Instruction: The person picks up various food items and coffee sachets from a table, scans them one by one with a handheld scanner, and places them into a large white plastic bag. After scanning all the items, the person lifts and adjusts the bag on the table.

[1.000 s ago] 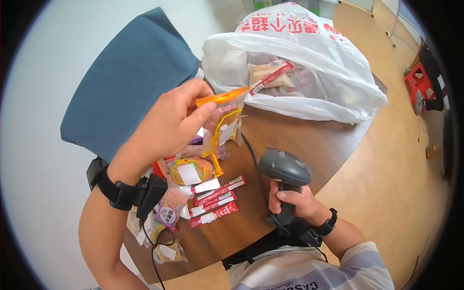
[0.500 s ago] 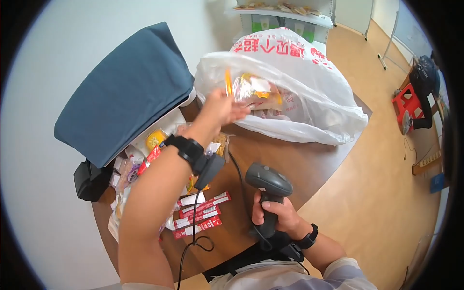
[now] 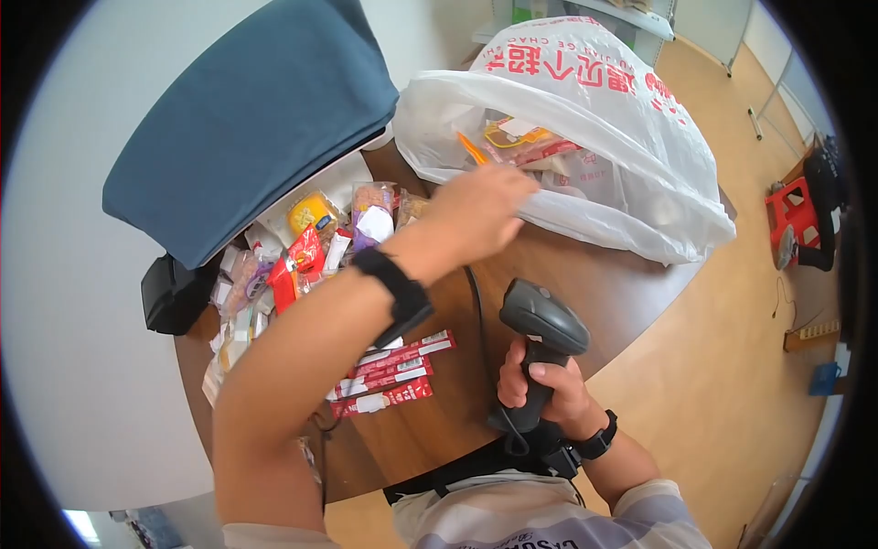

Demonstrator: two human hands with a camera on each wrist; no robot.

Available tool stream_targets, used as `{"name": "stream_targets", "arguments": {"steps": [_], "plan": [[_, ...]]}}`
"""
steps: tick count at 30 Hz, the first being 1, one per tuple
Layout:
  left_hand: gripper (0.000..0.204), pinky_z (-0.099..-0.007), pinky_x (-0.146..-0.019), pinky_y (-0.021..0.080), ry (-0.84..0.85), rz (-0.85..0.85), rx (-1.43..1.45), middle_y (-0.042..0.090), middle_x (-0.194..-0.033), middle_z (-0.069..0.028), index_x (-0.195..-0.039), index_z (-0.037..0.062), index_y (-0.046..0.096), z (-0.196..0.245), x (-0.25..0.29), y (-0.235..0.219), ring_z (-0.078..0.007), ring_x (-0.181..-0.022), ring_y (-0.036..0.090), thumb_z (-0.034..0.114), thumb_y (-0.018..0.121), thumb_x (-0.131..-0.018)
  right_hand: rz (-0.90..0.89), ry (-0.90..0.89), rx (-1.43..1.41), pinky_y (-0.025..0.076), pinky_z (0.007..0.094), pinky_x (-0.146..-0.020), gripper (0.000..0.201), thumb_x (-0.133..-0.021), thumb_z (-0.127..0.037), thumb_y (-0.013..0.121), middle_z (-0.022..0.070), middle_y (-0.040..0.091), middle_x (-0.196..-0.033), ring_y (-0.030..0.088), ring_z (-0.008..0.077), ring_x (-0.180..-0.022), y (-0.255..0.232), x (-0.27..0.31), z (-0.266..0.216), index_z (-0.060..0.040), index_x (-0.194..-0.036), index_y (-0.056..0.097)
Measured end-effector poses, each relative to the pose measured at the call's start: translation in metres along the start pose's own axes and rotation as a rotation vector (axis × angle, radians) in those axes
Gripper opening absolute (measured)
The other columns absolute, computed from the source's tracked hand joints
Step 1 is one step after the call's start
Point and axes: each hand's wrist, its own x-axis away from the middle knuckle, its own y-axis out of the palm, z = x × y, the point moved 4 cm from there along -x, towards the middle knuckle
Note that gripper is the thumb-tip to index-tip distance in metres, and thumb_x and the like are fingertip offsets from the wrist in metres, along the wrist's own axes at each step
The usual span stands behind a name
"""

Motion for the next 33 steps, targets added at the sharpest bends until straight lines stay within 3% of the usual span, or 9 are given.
{"name": "stream_targets", "arguments": {"steps": [4, 6, 9, 15, 18, 22, 28, 32, 33], "plan": [[0.026, -0.0454, -0.078, 0.053, -0.069, -0.176, -0.027, 0.068, -0.094, -0.0126, -0.107, 0.0093, 0.067, 0.017, -0.024, 0.034, -0.0330, -0.091, 0.067, 0.011, 0.063, -0.081, -0.047, -0.013, 0.059, 0.041, 0.0346, -0.059, 0.030, -0.085, -0.023, 0.066, 0.0086, 0.050, -0.067, 0.050, 0.0197, -0.061, 0.002, 0.002, 0.002, -0.0044, -0.104, 0.052], [0.018, -0.0443, -0.078, 0.053, -0.227, -0.688, -0.117, 0.066, -0.103, -0.0102, -0.099, 0.0071, 0.066, 0.012, -0.024, 0.052, -0.0321, -0.098, 0.064, 0.008, 0.061, -0.081, -0.022, -0.040, 0.071, 0.041, 0.0342, -0.058, 0.030, -0.084, -0.023, 0.066, 0.0084, 0.050, -0.067, 0.049, 0.0199, -0.060, 0.003, 0.003, 0.001, -0.0036, -0.103, 0.053], [0.012, -0.0431, -0.078, 0.053, -0.183, -0.952, -0.141, 0.065, -0.106, -0.0086, -0.092, 0.0065, 0.064, 0.026, -0.009, 0.028, -0.0311, -0.101, 0.062, 0.007, 0.059, -0.082, -0.031, -0.030, 0.079, 0.041, 0.0343, -0.058, 0.029, -0.084, -0.023, 0.066, 0.0087, 0.051, -0.067, 0.050, 0.0201, -0.060, 0.005, 0.003, -0.002, -0.0033, -0.102, 0.053], [0.016, -0.0422, -0.080, 0.051, -0.173, -0.303, 0.043, 0.065, -0.100, -0.0093, -0.096, 0.0076, 0.066, 0.000, 0.041, -0.047, -0.0297, -0.098, 0.061, 0.011, 0.064, -0.081, -0.074, 0.020, 0.075, 0.047, 0.0342, -0.064, 0.026, -0.085, -0.014, 0.063, 0.0103, 0.058, -0.071, 0.057, 0.0200, -0.064, 0.003, 0.002, 0.000, -0.0018, -0.105, 0.051], [0.033, -0.0415, -0.089, 0.048, -0.428, -0.513, -0.211, 0.064, -0.107, -0.0118, -0.108, 0.0061, 0.066, -0.038, 0.054, -0.070, -0.0302, -0.104, 0.059, 0.019, 0.071, -0.078, -0.070, 0.006, 0.065, 0.047, 0.0342, -0.064, 0.026, -0.085, -0.014, 0.063, 0.0103, 0.058, -0.071, 0.057, 0.0198, -0.064, 0.003, 0.001, 0.000, -0.0018, -0.105, 0.051], [0.055, -0.0421, -0.095, 0.044, -0.278, -0.434, -0.155, 0.061, -0.116, -0.0143, -0.121, 0.0059, 0.061, -0.052, 0.072, -0.044, -0.0310, -0.111, 0.056, 0.028, 0.077, -0.073, -0.078, -0.018, 0.068, 0.047, 0.0336, -0.064, 0.026, -0.086, -0.014, 0.063, 0.0101, 0.058, -0.071, 0.057, 0.0194, -0.064, 0.005, 0.001, -0.001, -0.0018, -0.105, 0.051], [0.078, -0.0423, -0.096, 0.043, -0.374, -0.767, -0.231, 0.059, -0.122, -0.0166, -0.131, 0.0084, 0.053, -0.036, 0.054, -0.017, -0.0329, -0.111, 0.057, 0.034, 0.083, -0.064, 0.034, -0.024, 0.169, 0.045, 0.0363, -0.060, 0.034, -0.083, -0.021, 0.066, 0.0100, 0.053, -0.068, 0.054, 0.0209, -0.061, 0.011, -0.001, -0.004, -0.0031, -0.107, 0.051], [0.068, -0.0416, -0.096, 0.045, -0.329, -0.653, -0.068, 0.060, -0.122, -0.0157, -0.128, 0.0078, 0.054, -0.032, 0.054, -0.049, -0.0307, -0.108, 0.060, 0.030, 0.080, -0.069, 0.048, -0.032, 0.157, 0.046, 0.0359, -0.061, 0.036, -0.083, -0.020, 0.065, 0.0104, 0.055, -0.069, 0.054, 0.0204, -0.061, 0.012, -0.003, -0.005, -0.0017, -0.109, 0.049], [0.063, -0.0412, -0.097, 0.045, -0.484, -0.507, 0.185, 0.059, -0.121, -0.0159, -0.129, 0.0072, 0.052, -0.035, 0.055, -0.060, -0.0294, -0.109, 0.060, 0.029, 0.075, -0.074, 0.052, -0.027, 0.148, 0.046, 0.0356, -0.061, 0.035, -0.083, -0.019, 0.065, 0.0106, 0.055, -0.069, 0.055, 0.0203, -0.061, 0.011, -0.003, -0.005, -0.0014, -0.109, 0.049]]}}
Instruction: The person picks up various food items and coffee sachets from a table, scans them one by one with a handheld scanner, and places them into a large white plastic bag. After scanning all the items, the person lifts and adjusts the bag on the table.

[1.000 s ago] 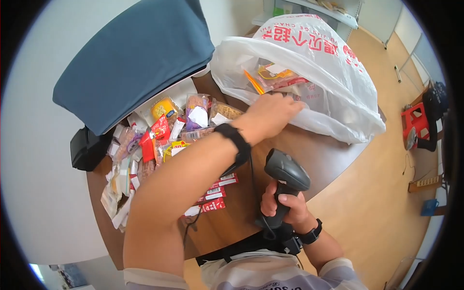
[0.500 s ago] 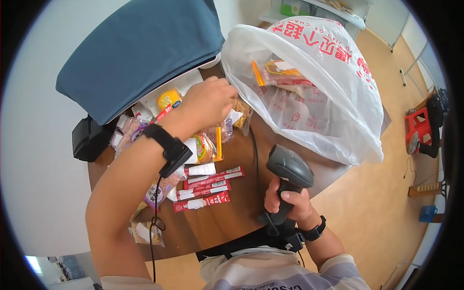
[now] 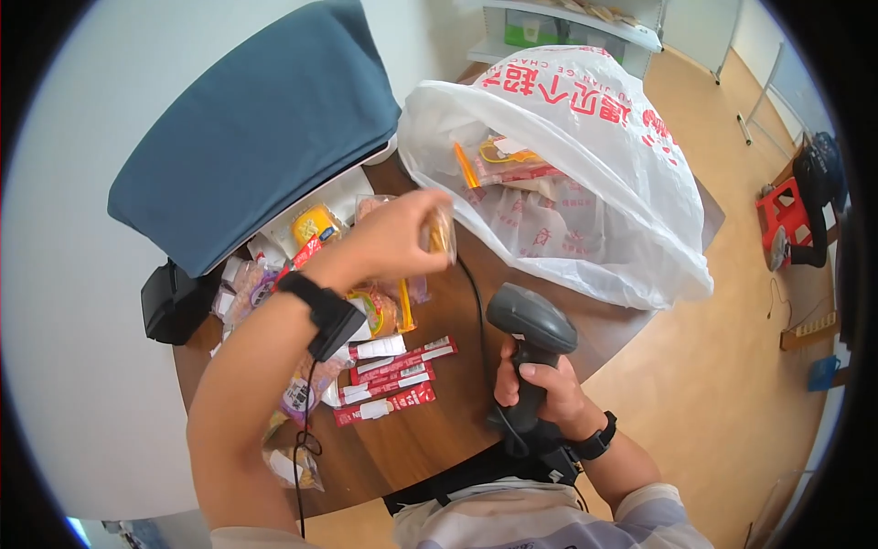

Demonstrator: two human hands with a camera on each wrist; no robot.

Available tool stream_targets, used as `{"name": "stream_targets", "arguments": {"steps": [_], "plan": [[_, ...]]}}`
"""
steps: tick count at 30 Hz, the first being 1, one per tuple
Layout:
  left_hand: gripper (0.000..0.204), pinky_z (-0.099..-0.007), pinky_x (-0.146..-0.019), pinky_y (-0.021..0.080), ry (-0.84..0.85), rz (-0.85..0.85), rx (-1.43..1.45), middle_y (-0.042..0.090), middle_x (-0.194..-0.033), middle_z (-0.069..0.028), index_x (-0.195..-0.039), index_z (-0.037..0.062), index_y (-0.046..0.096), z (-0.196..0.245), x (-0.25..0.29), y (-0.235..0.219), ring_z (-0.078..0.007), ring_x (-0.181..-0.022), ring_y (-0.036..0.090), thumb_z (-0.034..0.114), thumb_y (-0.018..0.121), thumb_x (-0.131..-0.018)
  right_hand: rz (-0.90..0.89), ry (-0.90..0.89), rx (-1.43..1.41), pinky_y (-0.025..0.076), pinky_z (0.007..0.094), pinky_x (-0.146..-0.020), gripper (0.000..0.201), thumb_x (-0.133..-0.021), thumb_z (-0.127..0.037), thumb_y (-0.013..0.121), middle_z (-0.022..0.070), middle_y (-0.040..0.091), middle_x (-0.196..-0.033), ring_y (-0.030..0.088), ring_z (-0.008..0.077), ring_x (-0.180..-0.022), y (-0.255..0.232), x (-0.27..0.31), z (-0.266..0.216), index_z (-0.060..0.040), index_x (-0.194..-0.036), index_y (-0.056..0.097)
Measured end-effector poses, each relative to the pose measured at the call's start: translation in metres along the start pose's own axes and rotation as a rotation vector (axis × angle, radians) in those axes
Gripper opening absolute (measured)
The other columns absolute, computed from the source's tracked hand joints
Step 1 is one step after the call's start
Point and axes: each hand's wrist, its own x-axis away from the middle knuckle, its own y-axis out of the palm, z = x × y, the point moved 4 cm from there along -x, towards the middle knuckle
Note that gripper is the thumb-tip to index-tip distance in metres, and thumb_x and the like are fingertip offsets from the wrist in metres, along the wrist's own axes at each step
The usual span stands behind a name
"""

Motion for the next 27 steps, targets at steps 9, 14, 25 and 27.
{"name": "stream_targets", "arguments": {"steps": [9, 14, 25, 27], "plan": [[0.055, -0.0409, -0.098, 0.048, -0.152, -0.113, 1.297, 0.057, -0.125, -0.0190, -0.136, 0.0043, 0.040, 0.034, 0.010, -0.007, -0.0266, -0.113, 0.059, 0.029, 0.057, -0.090, -0.148, -0.029, 0.045, 0.047, 0.0309, -0.063, 0.018, -0.087, -0.008, 0.060, 0.0098, 0.059, -0.071, 0.058, 0.0175, -0.065, -0.003, 0.008, -0.001, -0.0018, -0.102, 0.051], [0.061, -0.0401, -0.100, 0.046, 0.061, -0.028, 1.167, 0.054, -0.130, -0.0181, -0.139, 0.0039, 0.038, 0.064, -0.037, -0.017, -0.0266, -0.115, 0.058, 0.028, 0.063, -0.090, -0.109, -0.019, -0.019, 0.046, 0.0323, -0.062, 0.019, -0.086, -0.008, 0.060, 0.0106, 0.059, -0.071, 0.057, 0.0189, -0.063, -0.002, 0.008, -0.003, -0.0023, -0.102, 0.052], [0.052, -0.0435, -0.088, 0.048, -0.094, -0.192, -0.370, 0.064, -0.108, -0.0178, -0.119, 0.0021, 0.059, 0.020, 0.019, -0.007, -0.0353, -0.103, 0.060, 0.029, 0.073, -0.077, -0.081, -0.004, -0.172, 0.046, 0.0339, -0.062, 0.026, -0.087, -0.011, 0.060, 0.0096, 0.057, -0.071, 0.057, 0.0193, -0.064, -0.008, 0.002, 0.003, -0.0019, -0.109, 0.050], [0.051, -0.0442, -0.086, 0.048, -0.233, -0.325, -0.382, 0.065, -0.104, -0.0174, -0.117, 0.0023, 0.059, 0.010, 0.049, -0.001, -0.0361, -0.099, 0.061, 0.029, 0.073, -0.076, -0.020, 0.061, -0.096, 0.044, 0.0349, -0.059, 0.030, -0.083, -0.021, 0.066, 0.0096, 0.054, -0.068, 0.053, 0.0203, -0.061, -0.007, 0.001, 0.004, -0.0053, -0.104, 0.052]]}}
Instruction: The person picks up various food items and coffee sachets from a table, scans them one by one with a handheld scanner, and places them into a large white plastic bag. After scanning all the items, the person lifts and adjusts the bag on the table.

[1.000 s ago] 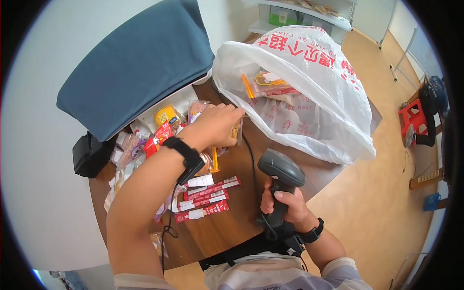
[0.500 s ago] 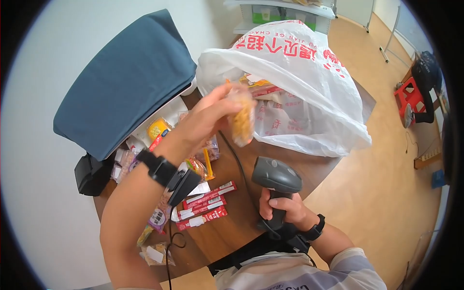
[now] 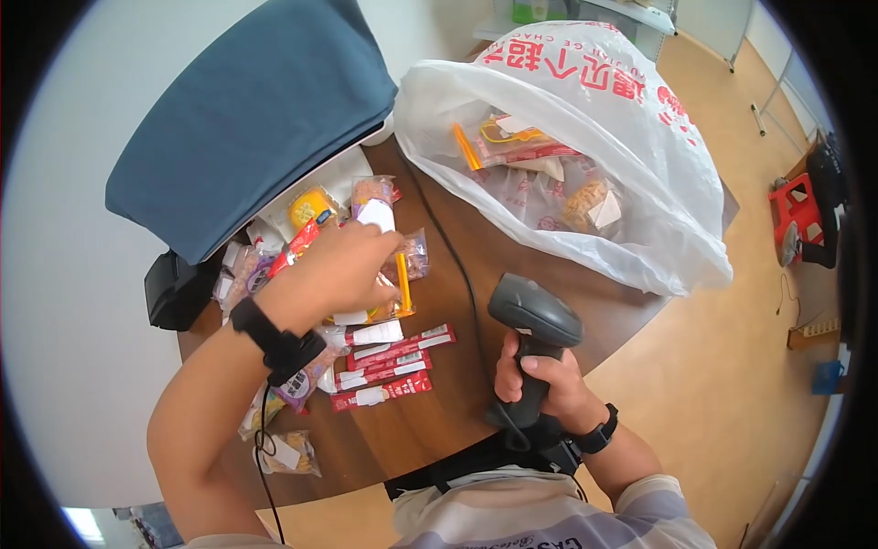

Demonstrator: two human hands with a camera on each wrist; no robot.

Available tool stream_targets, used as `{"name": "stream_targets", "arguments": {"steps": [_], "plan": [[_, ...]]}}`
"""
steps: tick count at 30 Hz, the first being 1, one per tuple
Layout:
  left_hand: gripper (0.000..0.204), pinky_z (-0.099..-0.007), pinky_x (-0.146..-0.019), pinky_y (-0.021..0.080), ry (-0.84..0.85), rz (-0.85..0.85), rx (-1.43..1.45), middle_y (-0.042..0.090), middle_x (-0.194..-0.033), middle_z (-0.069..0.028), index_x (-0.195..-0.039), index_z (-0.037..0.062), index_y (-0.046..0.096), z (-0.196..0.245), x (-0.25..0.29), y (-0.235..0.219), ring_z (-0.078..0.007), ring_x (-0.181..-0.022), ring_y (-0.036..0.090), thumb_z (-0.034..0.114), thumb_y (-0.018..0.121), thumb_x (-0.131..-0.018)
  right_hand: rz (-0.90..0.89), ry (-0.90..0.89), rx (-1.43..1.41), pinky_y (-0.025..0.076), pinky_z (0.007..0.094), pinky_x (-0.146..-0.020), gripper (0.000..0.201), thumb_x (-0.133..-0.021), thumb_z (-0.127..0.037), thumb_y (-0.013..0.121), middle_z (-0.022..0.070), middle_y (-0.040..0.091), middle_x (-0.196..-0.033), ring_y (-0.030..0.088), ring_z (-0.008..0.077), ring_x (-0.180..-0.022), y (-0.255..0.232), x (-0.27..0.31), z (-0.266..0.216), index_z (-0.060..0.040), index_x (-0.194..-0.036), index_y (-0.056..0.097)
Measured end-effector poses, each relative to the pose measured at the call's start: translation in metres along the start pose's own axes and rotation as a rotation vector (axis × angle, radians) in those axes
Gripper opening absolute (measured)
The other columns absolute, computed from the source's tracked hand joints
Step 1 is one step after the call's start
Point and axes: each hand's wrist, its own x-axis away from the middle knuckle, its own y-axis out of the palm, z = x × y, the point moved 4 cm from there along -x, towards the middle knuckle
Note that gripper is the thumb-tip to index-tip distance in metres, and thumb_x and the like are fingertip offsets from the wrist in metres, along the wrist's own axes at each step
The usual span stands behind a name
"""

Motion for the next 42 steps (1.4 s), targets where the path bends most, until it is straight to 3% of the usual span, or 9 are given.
{"name": "stream_targets", "arguments": {"steps": [7, 9, 13, 17, 27, 30, 32, 34, 42], "plan": [[0.028, -0.0413, -0.081, 0.050, 0.101, 0.130, 0.051, 0.065, -0.097, -0.0157, -0.098, 0.0038, 0.064, -0.028, 0.010, 0.021, -0.0331, -0.094, 0.063, 0.023, 0.071, -0.079, 0.010, -0.002, -0.011, 0.044, 0.0353, -0.059, 0.031, -0.083, -0.020, 0.066, 0.0097, 0.054, -0.068, 0.053, 0.0202, -0.061, 0.000, -0.001, -0.001, -0.0045, -0.105, 0.052], [0.019, -0.0356, -0.073, 0.051, 0.101, -0.030, 0.341, 0.064, -0.090, -0.0128, -0.095, 0.0019, 0.062, -0.028, 0.008, 0.000, -0.0259, -0.083, 0.065, 0.018, 0.067, -0.085, -0.024, -0.008, 0.026, 0.046, 0.0354, -0.060, 0.030, -0.083, -0.018, 0.066, 0.0106, 0.055, -0.068, 0.055, 0.0207, -0.061, 0.001, 0.000, -0.002, -0.0037, -0.105, 0.051], [0.017, -0.0238, -0.066, 0.048, 0.019, 0.046, 0.716, 0.061, -0.088, -0.0008, -0.104, 0.0015, 0.058, -0.028, 0.008, -0.041, -0.0059, -0.077, 0.057, 0.017, 0.058, -0.097, -0.046, -0.029, 0.170, 0.047, 0.0349, -0.061, 0.029, -0.083, -0.016, 0.064, 0.0117, 0.057, -0.069, 0.056, 0.0212, -0.061, 0.005, -0.001, -0.004, -0.0028, -0.105, 0.051], [0.025, -0.0211, -0.062, 0.047, 0.016, 0.122, 1.001, 0.059, -0.084, 0.0022, -0.115, 0.0017, 0.056, -0.003, 0.006, -0.061, -0.0026, -0.075, 0.055, 0.020, 0.057, -0.099, -0.039, -0.029, 0.198, 0.048, 0.0343, -0.061, 0.024, -0.084, -0.014, 0.063, 0.0123, 0.058, -0.070, 0.058, 0.0214, -0.062, 0.007, 0.002, -0.005, -0.0018, -0.101, 0.052], [0.031, -0.0315, -0.068, 0.059, -0.063, 0.518, 1.669, 0.065, -0.107, -0.0118, -0.123, 0.0027, 0.049, 0.022, -0.088, -0.064, -0.0185, -0.086, 0.069, 0.023, 0.052, -0.100, -0.036, -0.035, -0.024, 0.044, 0.0350, -0.060, 0.023, -0.085, -0.016, 0.063, 0.0104, 0.054, -0.069, 0.052, 0.0207, -0.062, 0.000, 0.000, 0.000, -0.0047, -0.102, 0.054], [0.036, -0.0338, -0.067, 0.060, 0.005, 0.418, 1.817, 0.064, -0.108, -0.0130, -0.128, 0.0017, 0.047, 0.032, -0.111, -0.047, -0.0204, -0.089, 0.069, 0.024, 0.052, -0.100, -0.052, -0.054, -0.050, 0.043, 0.0351, -0.059, 0.024, -0.085, -0.018, 0.064, 0.0097, 0.053, -0.069, 0.051, 0.0202, -0.061, -0.003, 0.002, 0.001, -0.0065, -0.104, 0.054], [0.036, -0.0313, -0.061, 0.058, -0.107, 0.284, 1.749, 0.066, -0.105, -0.0127, -0.126, 0.0022, 0.051, 0.041, -0.105, -0.037, -0.0196, -0.084, 0.070, 0.026, 0.054, -0.099, -0.041, -0.045, -0.058, 0.042, 0.0350, -0.059, 0.024, -0.085, -0.019, 0.064, 0.0095, 0.053, -0.069, 0.051, 0.0201, -0.061, -0.003, 0.001, -0.001, -0.0068, -0.104, 0.054], [0.037, -0.0272, -0.059, 0.056, -0.065, 0.011, 1.155, 0.068, -0.102, -0.0103, -0.118, 0.0025, 0.057, 0.038, -0.091, -0.027, -0.0175, -0.077, 0.069, 0.032, 0.058, -0.097, -0.022, -0.020, -0.094, 0.042, 0.0350, -0.059, 0.024, -0.085, -0.019, 0.064, 0.0092, 0.053, -0.068, 0.051, 0.0200, -0.061, -0.003, 0.001, 0.002, -0.0070, -0.104, 0.054], [0.049, -0.0419, -0.084, 0.050, 0.226, 0.403, 0.075, 0.062, -0.111, -0.0143, -0.115, 0.0064, 0.061, -0.023, -0.021, 0.009, -0.0279, -0.100, 0.062, 0.026, 0.078, -0.074, -0.051, 0.024, -0.093, 0.043, 0.0351, -0.060, 0.025, -0.084, -0.019, 0.065, 0.0090, 0.052, -0.069, 0.051, 0.0202, -0.061, -0.003, -0.002, 0.001, -0.0069, -0.103, 0.054]]}}
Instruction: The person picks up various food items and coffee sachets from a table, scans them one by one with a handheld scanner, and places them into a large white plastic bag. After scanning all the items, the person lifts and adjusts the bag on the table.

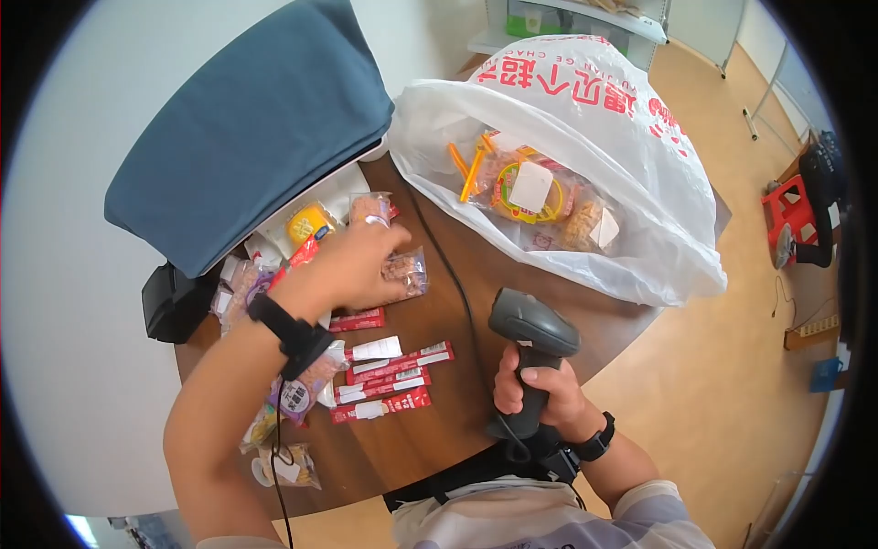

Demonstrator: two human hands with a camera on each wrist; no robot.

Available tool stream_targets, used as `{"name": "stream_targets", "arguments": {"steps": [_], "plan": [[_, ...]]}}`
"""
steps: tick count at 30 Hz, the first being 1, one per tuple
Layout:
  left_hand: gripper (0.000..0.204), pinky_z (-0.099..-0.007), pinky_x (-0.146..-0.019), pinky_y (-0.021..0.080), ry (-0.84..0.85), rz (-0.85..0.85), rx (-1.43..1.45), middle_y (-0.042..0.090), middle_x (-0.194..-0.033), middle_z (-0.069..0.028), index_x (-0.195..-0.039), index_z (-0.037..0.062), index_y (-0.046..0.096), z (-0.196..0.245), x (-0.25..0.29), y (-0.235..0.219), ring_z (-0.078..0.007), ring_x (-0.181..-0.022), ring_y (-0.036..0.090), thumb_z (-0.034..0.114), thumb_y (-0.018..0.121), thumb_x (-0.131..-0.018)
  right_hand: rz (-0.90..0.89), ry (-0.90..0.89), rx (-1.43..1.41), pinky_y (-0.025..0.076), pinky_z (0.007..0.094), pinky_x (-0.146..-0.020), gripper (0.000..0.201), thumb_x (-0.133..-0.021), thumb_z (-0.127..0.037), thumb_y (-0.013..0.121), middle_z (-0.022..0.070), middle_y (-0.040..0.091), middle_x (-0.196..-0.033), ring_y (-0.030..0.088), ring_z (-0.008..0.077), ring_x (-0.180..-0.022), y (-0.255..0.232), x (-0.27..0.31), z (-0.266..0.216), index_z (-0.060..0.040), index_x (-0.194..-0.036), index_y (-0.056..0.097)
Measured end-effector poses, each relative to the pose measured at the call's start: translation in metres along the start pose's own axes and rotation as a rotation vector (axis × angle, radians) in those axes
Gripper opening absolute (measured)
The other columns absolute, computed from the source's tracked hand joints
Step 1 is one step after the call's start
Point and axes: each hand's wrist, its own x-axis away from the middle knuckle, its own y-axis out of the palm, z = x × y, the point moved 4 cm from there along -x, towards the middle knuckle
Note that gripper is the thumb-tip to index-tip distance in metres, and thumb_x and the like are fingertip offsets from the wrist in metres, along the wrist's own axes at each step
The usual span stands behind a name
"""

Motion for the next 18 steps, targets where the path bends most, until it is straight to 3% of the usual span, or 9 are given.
{"name": "stream_targets", "arguments": {"steps": [2, 7, 9, 10, 12, 13, 16, 18], "plan": [[0.057, -0.0447, -0.094, 0.045, -0.037, -0.105, -0.148, 0.059, -0.118, -0.0132, -0.119, 0.0079, 0.060, 0.014, 0.009, 0.010, -0.0321, -0.111, 0.055, 0.027, 0.080, -0.070, 0.003, 0.001, -0.002, 0.043, 0.0351, -0.060, 0.025, -0.084, -0.019, 0.065, 0.0090, 0.053, -0.069, 0.051, 0.0202, -0.061, 0.001, 0.001, -0.002, -0.0067, -0.103, 0.054], [0.058, -0.0450, -0.093, 0.046, 0.034, -0.061, -0.139, 0.062, -0.112, -0.0137, -0.124, 0.0063, 0.057, 0.020, 0.001, 0.019, -0.0346, -0.106, 0.058, 0.023, 0.076, -0.072, 0.026, -0.027, 0.032, 0.043, 0.0356, -0.060, 0.024, -0.084, -0.017, 0.064, 0.0097, 0.054, -0.070, 0.052, 0.0207, -0.062, 0.002, 0.003, -0.003, -0.0057, -0.102, 0.053], [0.052, -0.0410, -0.090, 0.049, -0.143, -0.031, 0.202, 0.063, -0.111, -0.0125, -0.125, 0.0028, 0.054, 0.022, -0.003, 0.008, -0.0298, -0.101, 0.062, 0.021, 0.070, -0.080, 0.031, -0.039, 0.057, 0.044, 0.0355, -0.060, 0.024, -0.084, -0.016, 0.064, 0.0100, 0.054, -0.069, 0.052, 0.0209, -0.062, 0.003, 0.004, -0.005, -0.0049, -0.102, 0.053], [0.052, -0.0410, -0.090, 0.049, -0.139, -0.036, 0.198, 0.063, -0.111, -0.0125, -0.125, 0.0028, 0.054, 0.023, -0.005, 0.003, -0.0298, -0.101, 0.062, 0.021, 0.070, -0.080, 0.032, -0.042, 0.080, 0.044, 0.0353, -0.060, 0.023, -0.083, -0.015, 0.063, 0.0102, 0.054, -0.069, 0.053, 0.0212, -0.062, 0.003, 0.004, -0.004, -0.0042, -0.101, 0.053], [0.045, -0.0355, -0.089, 0.051, -0.425, 0.090, 1.060, 0.062, -0.114, -0.0098, -0.128, 0.0018, 0.050, 0.012, -0.008, -0.007, -0.0207, -0.098, 0.064, 0.019, 0.062, -0.089, -0.015, -0.060, 0.140, 0.045, 0.0341, -0.062, 0.022, -0.085, -0.012, 0.061, 0.0102, 0.056, -0.071, 0.055, 0.0199, -0.063, 0.004, 0.006, -0.004, -0.0030, -0.103, 0.052], [0.042, -0.0329, -0.091, 0.050, -0.515, -0.012, 1.252, 0.061, -0.113, -0.0059, -0.132, 0.0044, 0.046, 0.017, -0.010, -0.015, -0.0139, -0.099, 0.062, 0.021, 0.055, -0.095, -0.062, -0.075, 0.209, 0.047, 0.0330, -0.063, 0.020, -0.087, -0.009, 0.059, 0.0103, 0.058, -0.073, 0.057, 0.0187, -0.065, 0.006, 0.006, -0.004, -0.0017, -0.104, 0.051], [0.043, -0.0335, -0.092, 0.050, -0.441, -0.098, 1.462, 0.061, -0.112, -0.0054, -0.133, 0.0059, 0.047, 0.036, -0.019, -0.020, -0.0141, -0.101, 0.062, 0.026, 0.056, -0.095, -0.096, -0.080, 0.288, 0.047, 0.0329, -0.064, 0.021, -0.086, -0.009, 0.059, 0.0112, 0.059, -0.073, 0.058, 0.0190, -0.066, 0.010, 0.008, -0.006, -0.0013, -0.104, 0.051], [0.044, -0.0342, -0.091, 0.050, -0.403, -0.109, 1.442, 0.061, -0.111, -0.0048, -0.132, 0.0050, 0.046, 0.053, -0.036, -0.025, -0.0140, -0.103, 0.061, 0.028, 0.056, -0.096, -0.051, -0.079, 0.249, 0.046, 0.0338, -0.062, 0.022, -0.084, -0.012, 0.062, 0.0111, 0.057, -0.070, 0.056, 0.0205, -0.063, 0.009, 0.008, -0.005, -0.0023, -0.102, 0.052]]}}
